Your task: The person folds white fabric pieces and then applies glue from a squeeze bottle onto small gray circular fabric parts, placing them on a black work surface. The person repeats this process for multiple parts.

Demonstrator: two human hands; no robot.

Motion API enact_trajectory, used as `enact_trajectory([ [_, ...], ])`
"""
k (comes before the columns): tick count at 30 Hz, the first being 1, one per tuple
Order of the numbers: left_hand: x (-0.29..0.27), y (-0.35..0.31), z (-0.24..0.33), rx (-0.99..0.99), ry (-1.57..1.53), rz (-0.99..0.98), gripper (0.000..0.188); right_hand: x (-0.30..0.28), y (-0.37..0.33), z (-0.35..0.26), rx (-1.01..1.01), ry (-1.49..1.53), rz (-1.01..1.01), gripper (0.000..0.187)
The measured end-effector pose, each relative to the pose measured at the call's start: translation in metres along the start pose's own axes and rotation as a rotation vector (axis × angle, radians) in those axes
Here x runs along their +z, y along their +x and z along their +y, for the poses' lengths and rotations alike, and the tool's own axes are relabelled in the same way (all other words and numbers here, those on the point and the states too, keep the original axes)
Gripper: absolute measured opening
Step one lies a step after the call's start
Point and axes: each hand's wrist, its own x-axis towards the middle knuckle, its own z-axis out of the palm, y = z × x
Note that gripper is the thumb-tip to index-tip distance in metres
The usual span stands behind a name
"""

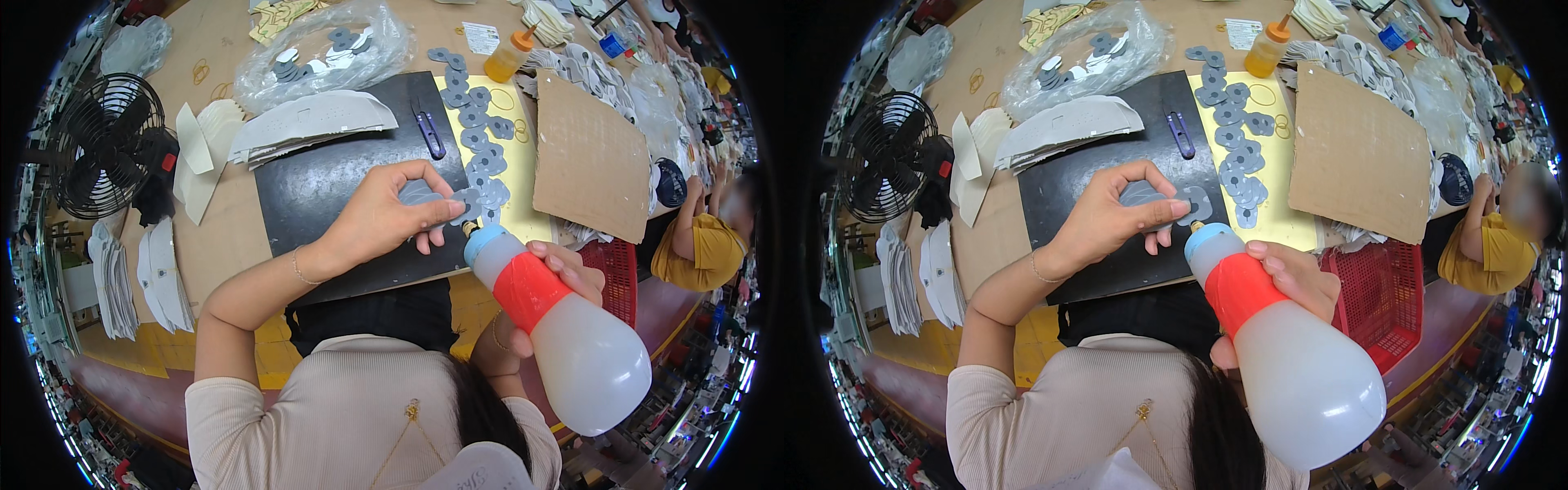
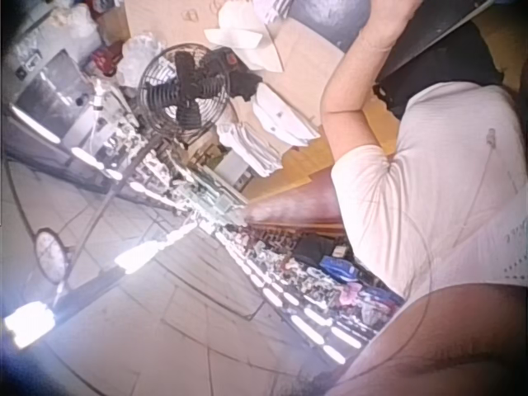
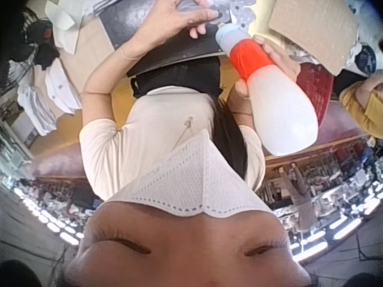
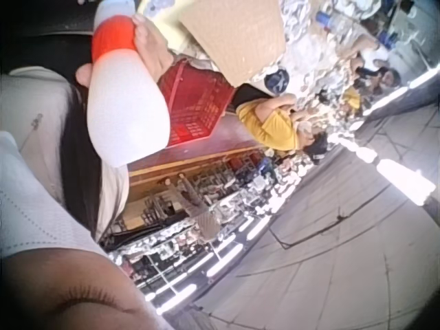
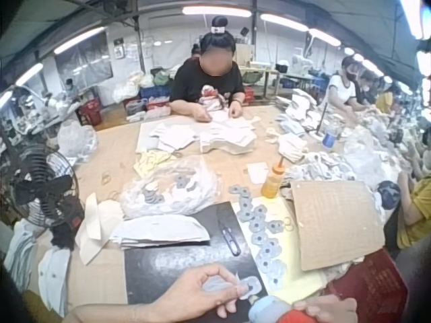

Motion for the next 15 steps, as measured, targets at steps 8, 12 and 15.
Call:
enact_trajectory([
  [8,-0.004,0.001,0.003,-0.002,-0.030,-0.002,0.014,-0.005,-0.009,-0.005,0.092,0.081,0.089,0.082],
  [12,-0.001,0.001,-0.002,0.054,0.074,0.033,0.012,-0.002,-0.004,-0.003,0.038,0.097,0.101,0.080],
  [15,0.004,0.000,-0.006,0.151,0.145,0.051,0.012,-0.001,-0.001,-0.001,0.007,0.010,0.055,0.079],
])
